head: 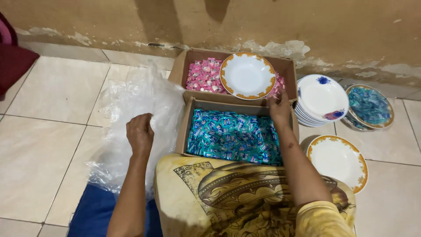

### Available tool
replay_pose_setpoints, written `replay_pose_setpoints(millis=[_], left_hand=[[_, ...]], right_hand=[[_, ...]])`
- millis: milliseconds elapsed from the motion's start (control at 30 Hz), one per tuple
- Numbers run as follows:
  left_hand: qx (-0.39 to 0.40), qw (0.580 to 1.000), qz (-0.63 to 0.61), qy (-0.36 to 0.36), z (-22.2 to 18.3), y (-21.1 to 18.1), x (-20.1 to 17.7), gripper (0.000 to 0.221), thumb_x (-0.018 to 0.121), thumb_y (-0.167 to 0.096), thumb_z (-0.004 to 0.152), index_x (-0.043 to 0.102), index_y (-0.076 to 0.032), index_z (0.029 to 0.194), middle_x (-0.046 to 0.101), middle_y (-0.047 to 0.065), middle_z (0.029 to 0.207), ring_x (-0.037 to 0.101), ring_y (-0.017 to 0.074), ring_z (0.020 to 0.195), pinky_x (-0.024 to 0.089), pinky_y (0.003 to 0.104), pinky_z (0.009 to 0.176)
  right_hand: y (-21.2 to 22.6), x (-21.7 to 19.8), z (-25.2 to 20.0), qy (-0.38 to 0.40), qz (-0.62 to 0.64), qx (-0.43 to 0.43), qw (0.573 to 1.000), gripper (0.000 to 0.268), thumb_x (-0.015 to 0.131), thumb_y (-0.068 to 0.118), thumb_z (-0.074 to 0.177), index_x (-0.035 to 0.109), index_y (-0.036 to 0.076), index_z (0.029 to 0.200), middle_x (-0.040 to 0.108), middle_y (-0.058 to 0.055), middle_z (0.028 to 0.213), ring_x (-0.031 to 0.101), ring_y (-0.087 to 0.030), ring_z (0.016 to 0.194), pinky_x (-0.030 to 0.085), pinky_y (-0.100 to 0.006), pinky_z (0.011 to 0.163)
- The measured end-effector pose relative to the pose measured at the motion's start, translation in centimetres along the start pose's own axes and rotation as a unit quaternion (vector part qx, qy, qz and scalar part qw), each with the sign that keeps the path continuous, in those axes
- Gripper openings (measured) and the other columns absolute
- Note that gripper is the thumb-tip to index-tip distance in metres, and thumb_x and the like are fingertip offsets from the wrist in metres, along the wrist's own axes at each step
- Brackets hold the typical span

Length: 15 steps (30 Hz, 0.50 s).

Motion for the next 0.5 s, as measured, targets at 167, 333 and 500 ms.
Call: replay_pose_setpoints(millis=[167, 333, 500], left_hand=[[0.104, 0.994, -0.027, 0.027, 0.1, -7.4, -2.2, 0.027, 0.063, 0.004, 0.094, 0.072, -0.019, 0.106, 0.072, -0.003, 0.099, 0.067, 0.0207, 0.107, 0.048, 0.035, 0.093], [0.202, 0.975, -0.063, 0.065, -0.1, -13.5, -4.3, 0.031, 0.06, 0.007, 0.091, 0.07, -0.02, 0.104, 0.07, -0.003, 0.098, 0.067, 0.0223, 0.106, 0.048, 0.036, 0.091], [0.243, 0.961, -0.094, 0.095, -0.8, -15.6, -3.5, 0.029, 0.059, 0.003, 0.09, 0.069, -0.02, 0.103, 0.071, -0.003, 0.096, 0.067, 0.0209, 0.107, 0.049, 0.034, 0.091]], right_hand=[[5.5, 0.4, -5.1, 0.084, 0.158, -0.09, 0.98, 0.046, 0.073, 0.021, 0.096, 0.062, 0.014, 0.14, 0.069, -0.02, 0.125, 0.066, -0.032, 0.117, 0.054, -0.044, 0.099], [10.6, -1.2, -7.4, 0.18, 0.222, -0.163, 0.944, 0.066, 0.07, 0.009, 0.098, 0.043, 0.019, 0.157, 0.054, -0.03, 0.141, 0.061, -0.043, 0.124, 0.054, -0.05, 0.101], [9.9, -1.9, -7.2, 0.218, 0.068, -0.25, 0.941, 0.084, 0.077, 0.007, 0.081, 0.048, 0.035, 0.154, 0.035, -0.026, 0.156, 0.039, -0.053, 0.142, 0.041, -0.054, 0.116]])
Point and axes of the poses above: each hand's wrist, its own z-axis towards the middle knuckle, its own x-axis out of the palm, y = z × x, the point moved 2 cm from there along z, towards the middle knuckle
